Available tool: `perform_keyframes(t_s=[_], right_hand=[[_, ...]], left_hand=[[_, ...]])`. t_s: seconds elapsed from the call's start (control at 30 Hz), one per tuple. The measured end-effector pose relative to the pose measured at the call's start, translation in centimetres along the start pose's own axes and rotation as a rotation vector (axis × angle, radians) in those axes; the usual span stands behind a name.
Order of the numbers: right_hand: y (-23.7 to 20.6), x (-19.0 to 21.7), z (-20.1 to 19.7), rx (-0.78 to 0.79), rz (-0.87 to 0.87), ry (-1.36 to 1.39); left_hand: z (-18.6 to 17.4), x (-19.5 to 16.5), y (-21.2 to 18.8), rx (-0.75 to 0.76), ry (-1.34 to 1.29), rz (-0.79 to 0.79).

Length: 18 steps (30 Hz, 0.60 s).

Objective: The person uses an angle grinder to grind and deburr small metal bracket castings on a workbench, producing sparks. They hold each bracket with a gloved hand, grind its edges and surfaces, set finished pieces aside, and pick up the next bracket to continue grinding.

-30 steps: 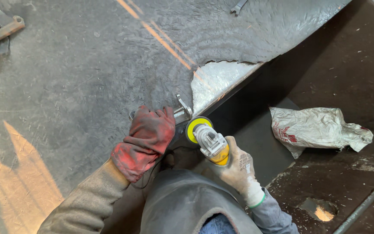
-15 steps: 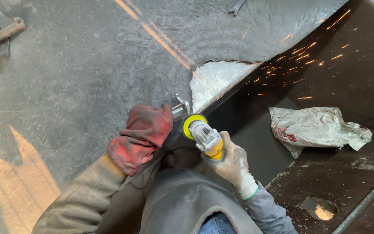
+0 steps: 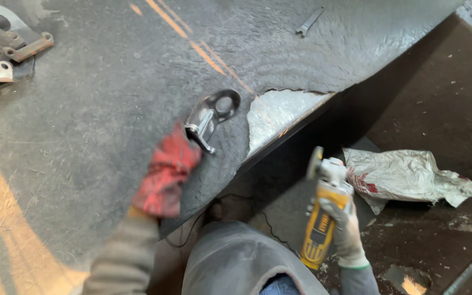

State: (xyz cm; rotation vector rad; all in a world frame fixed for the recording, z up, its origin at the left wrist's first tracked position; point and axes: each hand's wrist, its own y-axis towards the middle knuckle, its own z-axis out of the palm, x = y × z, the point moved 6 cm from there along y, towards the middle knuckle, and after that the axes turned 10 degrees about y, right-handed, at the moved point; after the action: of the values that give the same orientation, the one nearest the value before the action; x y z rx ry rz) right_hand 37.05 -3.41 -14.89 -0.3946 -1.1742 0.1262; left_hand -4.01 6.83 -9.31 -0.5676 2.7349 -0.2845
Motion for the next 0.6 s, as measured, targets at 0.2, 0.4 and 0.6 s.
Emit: perform_keyframes(t_s=[0.2, 0.4, 0.6], right_hand=[[1.0, -1.7, -4.5, 0.026, -0.012, 0.308], [1.3, -1.9, -5.4, -0.027, -0.036, 0.204], [0.8, 0.9, 0.0, 0.053, -0.078, 0.021]], left_hand=[[4.5, -2.0, -3.6, -0.413, -0.359, 0.395], [6.6, -2.2, -0.9, -0.402, -0.642, 0.279], [4.1, -3.2, -3.5, -0.553, -0.237, 0.516]])
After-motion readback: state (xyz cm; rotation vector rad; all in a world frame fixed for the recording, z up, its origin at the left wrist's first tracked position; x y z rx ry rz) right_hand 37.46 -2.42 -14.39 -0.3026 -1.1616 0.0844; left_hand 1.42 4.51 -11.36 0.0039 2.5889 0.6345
